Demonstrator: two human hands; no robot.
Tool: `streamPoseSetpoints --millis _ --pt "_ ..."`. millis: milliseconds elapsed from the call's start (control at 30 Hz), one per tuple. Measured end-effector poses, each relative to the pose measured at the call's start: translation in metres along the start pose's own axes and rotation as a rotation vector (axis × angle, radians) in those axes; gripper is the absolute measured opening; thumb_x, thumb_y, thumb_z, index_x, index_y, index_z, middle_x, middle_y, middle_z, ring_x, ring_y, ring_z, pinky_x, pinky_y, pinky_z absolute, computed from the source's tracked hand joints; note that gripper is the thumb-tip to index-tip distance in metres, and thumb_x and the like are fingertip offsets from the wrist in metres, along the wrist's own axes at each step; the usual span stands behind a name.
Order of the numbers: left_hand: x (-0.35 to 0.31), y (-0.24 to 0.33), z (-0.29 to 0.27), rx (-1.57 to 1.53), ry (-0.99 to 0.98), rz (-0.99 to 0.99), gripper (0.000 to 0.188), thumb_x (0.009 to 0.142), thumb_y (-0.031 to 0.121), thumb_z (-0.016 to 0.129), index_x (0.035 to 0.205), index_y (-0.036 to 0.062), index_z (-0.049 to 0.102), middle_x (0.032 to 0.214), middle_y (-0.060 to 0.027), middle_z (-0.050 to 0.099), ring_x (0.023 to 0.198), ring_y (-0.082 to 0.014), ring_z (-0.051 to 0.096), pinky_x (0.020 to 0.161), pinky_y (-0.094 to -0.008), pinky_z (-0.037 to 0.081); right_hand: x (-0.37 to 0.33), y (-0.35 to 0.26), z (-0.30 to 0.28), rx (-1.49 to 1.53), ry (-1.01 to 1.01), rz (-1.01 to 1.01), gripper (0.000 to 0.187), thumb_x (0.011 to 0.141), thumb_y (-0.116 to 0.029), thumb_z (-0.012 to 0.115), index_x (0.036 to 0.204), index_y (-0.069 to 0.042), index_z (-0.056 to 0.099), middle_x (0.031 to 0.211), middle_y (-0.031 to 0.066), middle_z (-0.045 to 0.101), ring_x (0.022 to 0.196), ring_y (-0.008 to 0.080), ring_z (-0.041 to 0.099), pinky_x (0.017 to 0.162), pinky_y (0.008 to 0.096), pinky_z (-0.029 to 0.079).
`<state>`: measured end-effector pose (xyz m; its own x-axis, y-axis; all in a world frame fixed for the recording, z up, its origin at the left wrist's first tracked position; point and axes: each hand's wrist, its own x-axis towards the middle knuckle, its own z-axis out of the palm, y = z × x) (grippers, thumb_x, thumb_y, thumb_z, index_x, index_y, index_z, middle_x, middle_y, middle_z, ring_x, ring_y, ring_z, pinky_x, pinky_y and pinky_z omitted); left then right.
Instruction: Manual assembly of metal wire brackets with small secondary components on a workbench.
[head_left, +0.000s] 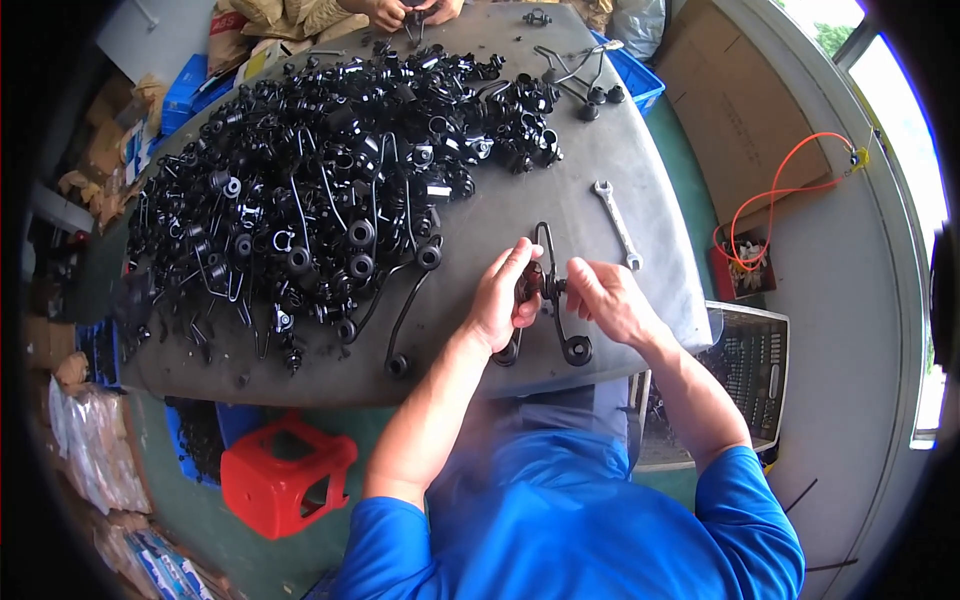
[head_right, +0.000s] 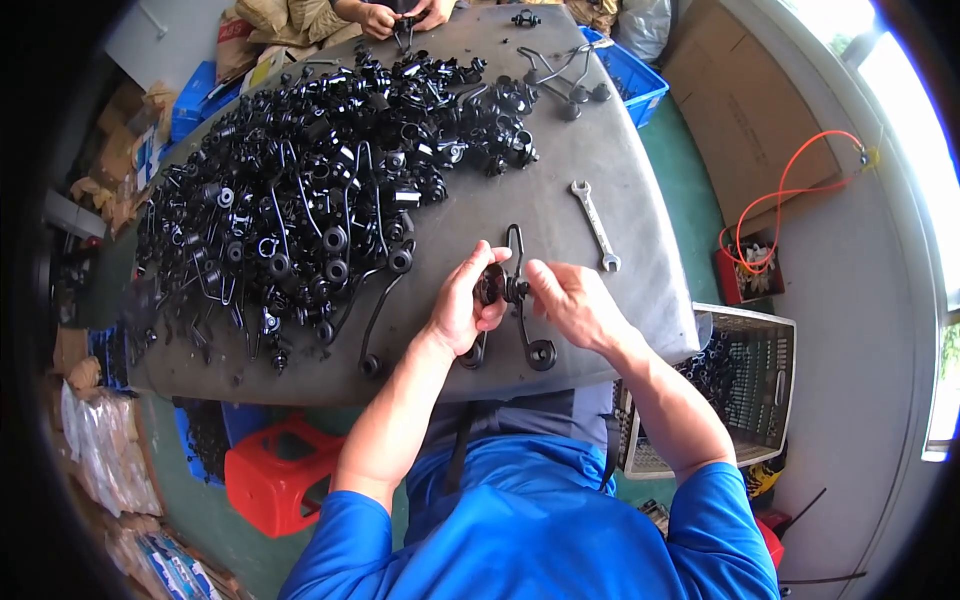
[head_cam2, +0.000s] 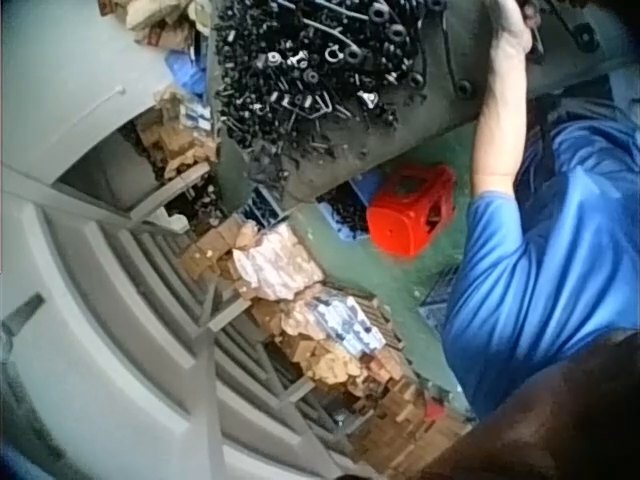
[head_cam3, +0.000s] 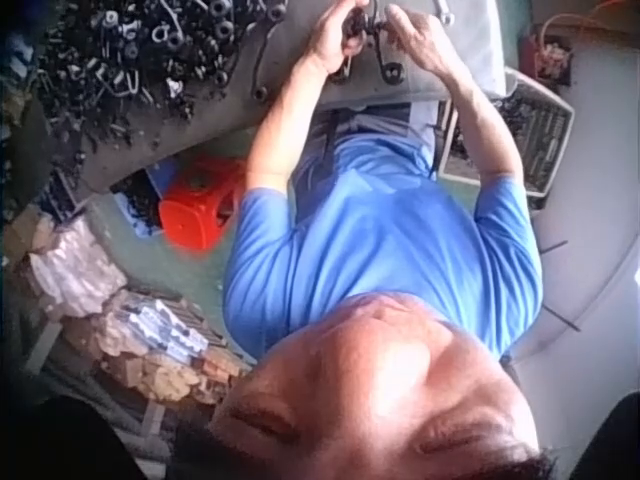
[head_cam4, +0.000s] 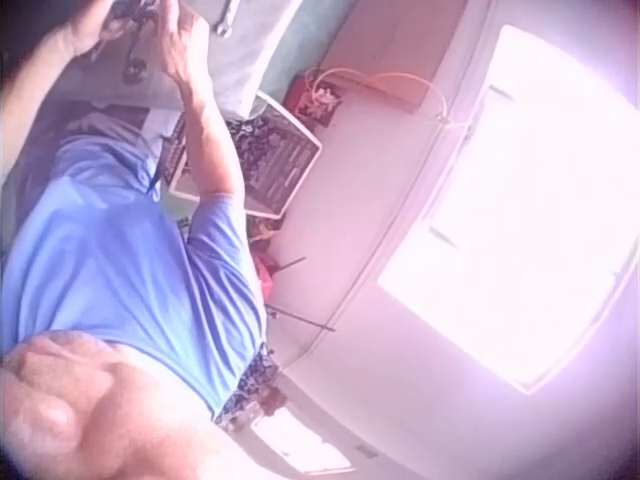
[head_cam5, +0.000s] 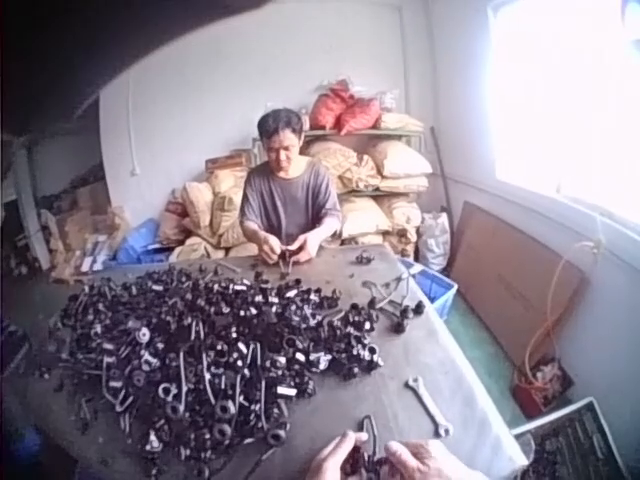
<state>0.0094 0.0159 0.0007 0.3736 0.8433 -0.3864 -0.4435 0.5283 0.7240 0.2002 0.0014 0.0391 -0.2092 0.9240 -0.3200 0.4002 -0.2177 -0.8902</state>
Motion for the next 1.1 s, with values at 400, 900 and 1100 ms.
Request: streamPoseSetpoints --millis 400,900,1100 --pt "-0.008 0.0 0.011 0.022 0.058 0.047 0.056 0.097 0.056 0.052 0.124 0.0071 0.051 0.084 -0.0035 0.05 0.047 -0.0074 0.041 0.037 -0.0213 0.028 -0.003 0.014 0.017 -0.021 0.077 -0.225 0.04 0.104 -0.036 0.047 0.085 -0.001 0.055 0.071 0.0058 0.059 0.067 0.0112 0.053 0.062 0.0301 0.046" --pt "0.004 0.014 -0.003 0.168 0.09 0.074 0.049 0.098 0.049 0.053 0.124 0.0079 0.053 0.088 -0.0061 0.059 0.061 -0.0192 0.06 0.052 -0.0351 0.05 0.012 0.022 -0.063 -0.663 0.436 -0.101 0.033 0.081 -0.014 0.069 0.111 -0.004 0.063 0.093 0.0149 0.071 0.089 0.0328 0.068 0.081 0.0397 0.053" --pt "0.006 0.015 -0.001 0.033 0.138 0.072 0.037 0.097 0.037 0.058 0.121 0.0087 0.056 0.082 -0.0052 0.062 0.059 -0.0196 0.06 0.049 -0.0335 0.047 0.024 0.018 -0.053 -0.64 0.267 0.061 0.031 0.073 -0.015 0.068 0.102 -0.004 0.068 0.093 0.0192 0.07 0.093 0.0352 0.067 0.085 0.0409 0.053"
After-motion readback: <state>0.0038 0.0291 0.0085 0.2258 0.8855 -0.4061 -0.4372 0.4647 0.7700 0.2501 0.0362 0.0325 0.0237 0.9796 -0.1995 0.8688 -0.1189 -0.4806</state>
